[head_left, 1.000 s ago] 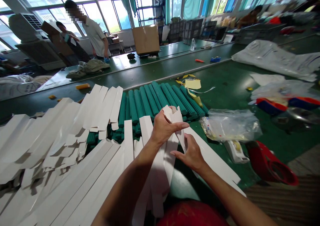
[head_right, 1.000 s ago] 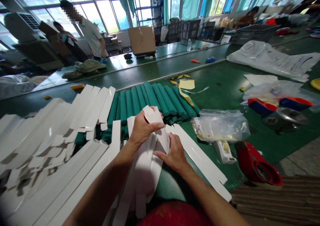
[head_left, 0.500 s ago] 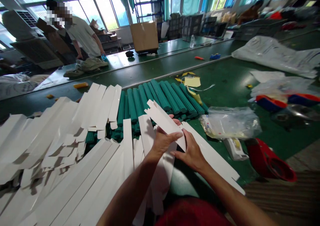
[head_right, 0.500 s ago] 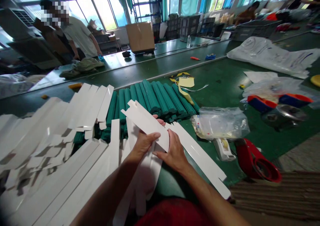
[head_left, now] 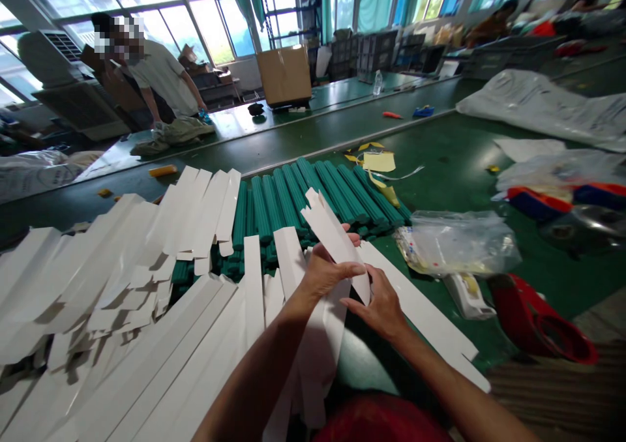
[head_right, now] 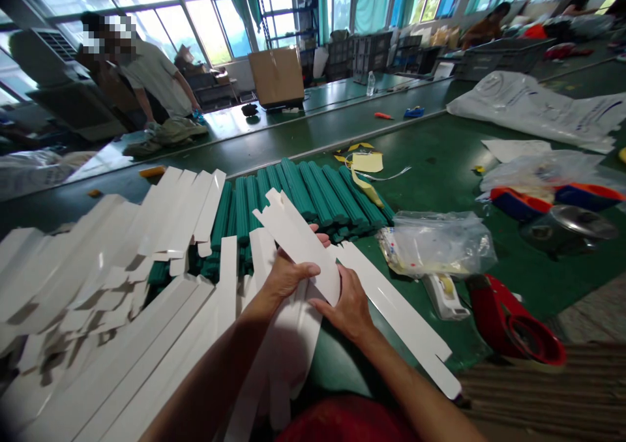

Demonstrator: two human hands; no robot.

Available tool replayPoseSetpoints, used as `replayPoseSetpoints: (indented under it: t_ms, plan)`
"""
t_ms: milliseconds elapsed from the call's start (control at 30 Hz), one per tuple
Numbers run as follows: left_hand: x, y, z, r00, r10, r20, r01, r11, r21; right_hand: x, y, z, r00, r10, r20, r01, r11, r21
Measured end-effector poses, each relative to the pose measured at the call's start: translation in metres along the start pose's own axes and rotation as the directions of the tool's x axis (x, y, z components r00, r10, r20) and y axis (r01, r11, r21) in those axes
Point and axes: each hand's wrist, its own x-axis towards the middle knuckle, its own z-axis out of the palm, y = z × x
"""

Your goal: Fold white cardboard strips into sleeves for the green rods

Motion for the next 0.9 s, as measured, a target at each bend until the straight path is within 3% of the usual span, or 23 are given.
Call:
replayPoseSetpoints:
  t_ms: [67, 100, 167, 233, 267, 333, 433, 500, 633, 767, 833, 900]
  plan:
    - [-0.002, 0.008, -0.005, 1.0, -0.004, 0.017, 0.002, 0.995, 0.1, -0.001, 0.008, -0.001, 0.999, -0.037, -0.016, 0.036, 0.999, -0.037]
    - [-0.003, 0.013, -0.009, 0.999, 0.05, -0.011, -0.047, 0.986, 0.16, -0.001, 0.012, -0.002, 0.998, -0.059, -0.032, 0.057, 0.996, -0.063]
    - [-0.006, 0.024, -0.018, 0.956, 0.271, -0.115, -0.223, 0.922, 0.317, -0.001, 0.021, -0.005, 0.993, -0.097, -0.063, 0.088, 0.988, -0.123]
    - [-0.009, 0.039, -0.028, 0.839, 0.51, -0.19, -0.342, 0.766, 0.544, -0.002, 0.029, -0.009, 0.99, -0.119, -0.082, 0.102, 0.978, -0.181]
    - [-0.01, 0.046, -0.031, 0.782, 0.596, -0.184, -0.346, 0.66, 0.667, -0.002, 0.032, -0.011, 0.987, -0.131, -0.089, 0.11, 0.972, -0.206]
    - [-0.014, 0.062, -0.036, 0.731, 0.677, -0.09, -0.287, 0.424, 0.859, -0.002, 0.036, -0.015, 0.981, -0.169, -0.097, 0.14, 0.957, -0.253]
    - [-0.016, 0.079, -0.038, 0.745, 0.664, 0.066, -0.213, 0.143, 0.967, 0.001, 0.039, -0.02, 0.959, -0.265, -0.1, 0.222, 0.922, -0.316]
    - [-0.015, 0.084, -0.038, 0.788, 0.61, 0.077, -0.149, 0.069, 0.986, 0.003, 0.04, -0.023, 0.941, -0.319, -0.117, 0.259, 0.897, -0.359]
    - [-0.014, 0.088, -0.037, 0.899, 0.438, -0.012, 0.0, 0.028, 1.0, 0.007, 0.04, -0.032, 0.926, -0.354, -0.136, 0.257, 0.85, -0.459]
    - [-0.014, 0.094, -0.036, 0.957, 0.267, -0.115, 0.117, 0.007, 0.993, 0.013, 0.039, -0.047, 0.922, -0.379, -0.076, 0.275, 0.781, -0.561]
    - [-0.014, 0.098, -0.039, 0.984, 0.112, -0.141, 0.124, 0.144, 0.982, 0.018, 0.039, -0.054, 0.919, -0.392, -0.05, 0.292, 0.758, -0.584]
    - [-0.015, 0.101, -0.046, 0.988, -0.07, -0.137, 0.154, 0.439, 0.885, 0.022, 0.041, -0.061, 0.91, -0.413, -0.027, 0.32, 0.744, -0.587]
